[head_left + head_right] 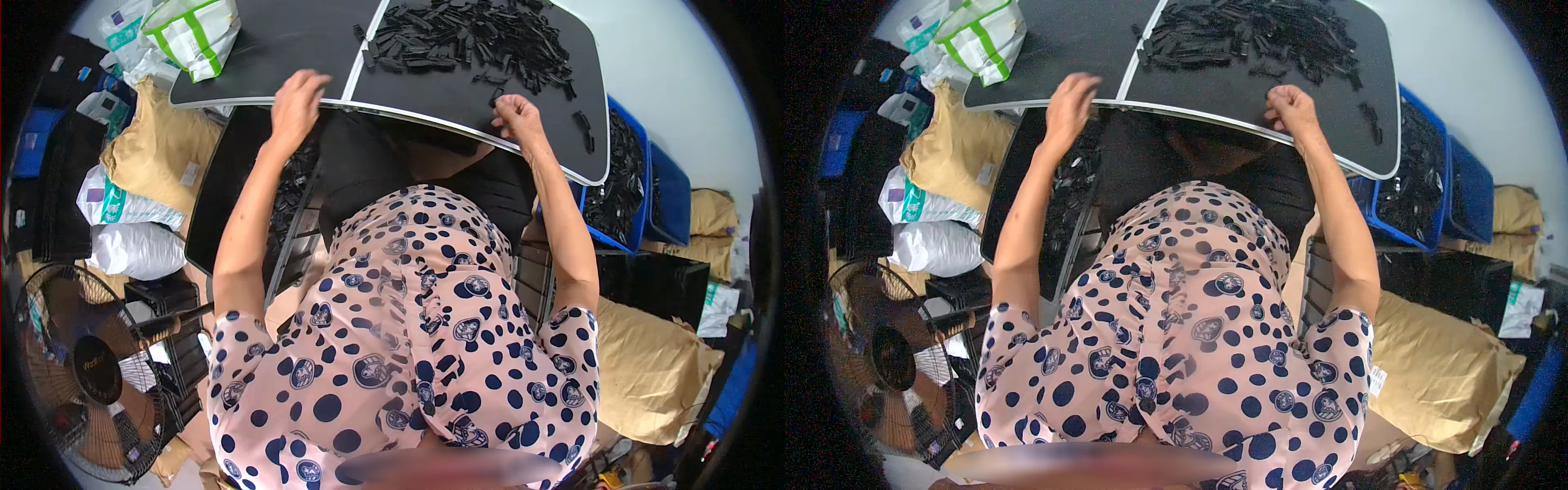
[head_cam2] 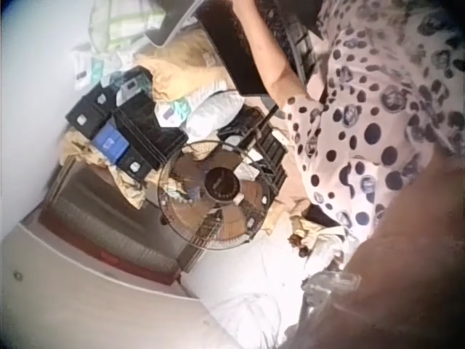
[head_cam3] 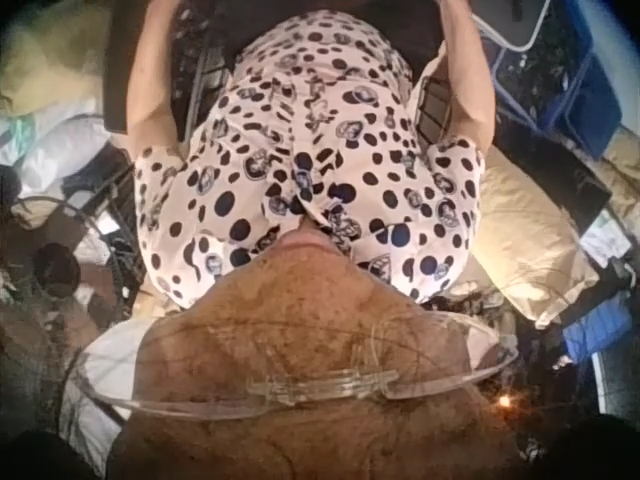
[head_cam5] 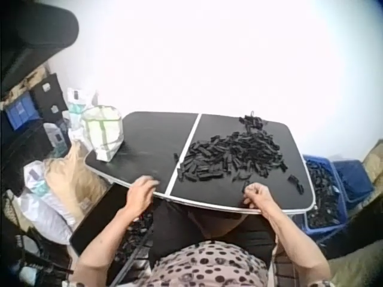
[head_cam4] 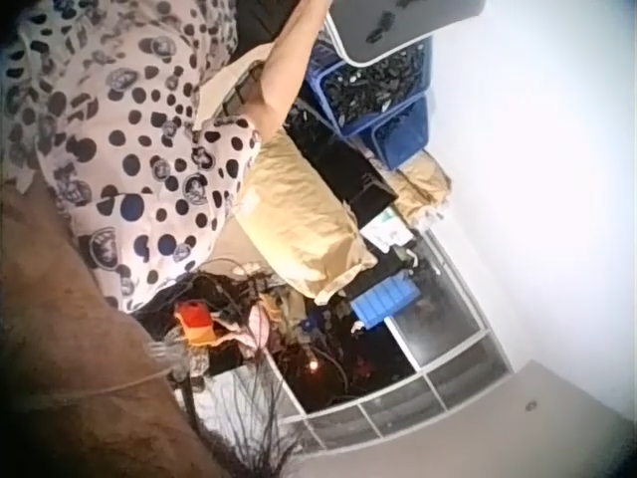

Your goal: The person repeatedly picks up plastic components from the table and snaps them together by hand.

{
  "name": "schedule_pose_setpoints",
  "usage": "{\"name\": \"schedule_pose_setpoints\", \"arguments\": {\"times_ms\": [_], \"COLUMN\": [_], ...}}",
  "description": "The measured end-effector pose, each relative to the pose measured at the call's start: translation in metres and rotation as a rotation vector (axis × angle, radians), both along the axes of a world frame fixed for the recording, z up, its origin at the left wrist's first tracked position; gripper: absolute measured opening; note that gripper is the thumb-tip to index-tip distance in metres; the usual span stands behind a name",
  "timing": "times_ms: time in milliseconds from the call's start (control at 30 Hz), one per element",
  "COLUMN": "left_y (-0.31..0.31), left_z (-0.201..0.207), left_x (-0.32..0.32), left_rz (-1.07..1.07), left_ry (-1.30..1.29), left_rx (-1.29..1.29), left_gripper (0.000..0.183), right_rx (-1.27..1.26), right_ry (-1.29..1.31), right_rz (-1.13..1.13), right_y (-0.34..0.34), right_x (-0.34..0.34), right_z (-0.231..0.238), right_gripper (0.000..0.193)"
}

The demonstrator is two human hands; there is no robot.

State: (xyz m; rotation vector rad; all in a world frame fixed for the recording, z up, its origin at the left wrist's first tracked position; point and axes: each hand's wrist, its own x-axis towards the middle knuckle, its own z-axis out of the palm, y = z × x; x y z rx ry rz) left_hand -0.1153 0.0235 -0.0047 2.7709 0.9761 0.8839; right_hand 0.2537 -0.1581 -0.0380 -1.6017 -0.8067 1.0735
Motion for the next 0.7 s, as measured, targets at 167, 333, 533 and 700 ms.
{"name": "schedule_pose_setpoints", "arguments": {"times_ms": [167,333,533,700], "left_y": [0.039,0.064,0.073,0.036], "left_z": [-0.011,-0.015,-0.023,-0.016], "left_x": [0.069,0.082,0.081,0.084], "left_rz": [-0.100,-0.175,-0.208,-0.266], "left_ry": [0.354,0.488,0.218,-0.899], "left_rx": [0.194,0.100,-0.027,-1.614], "left_gripper": [0.032,0.028,0.019,0.030], "right_rx": [0.015,0.233,0.227,0.069], "right_ry": [-0.384,-1.043,-1.486,-0.896], "right_rz": [-0.108,0.176,0.582,0.309], "right_y": [0.007,0.013,0.043,0.049], "right_x": [0.034,0.045,0.037,0.025], "right_z": [-0.009,-0.003,0.017,0.036], "right_gripper": [0.015,0.026,0.025,0.024]}}
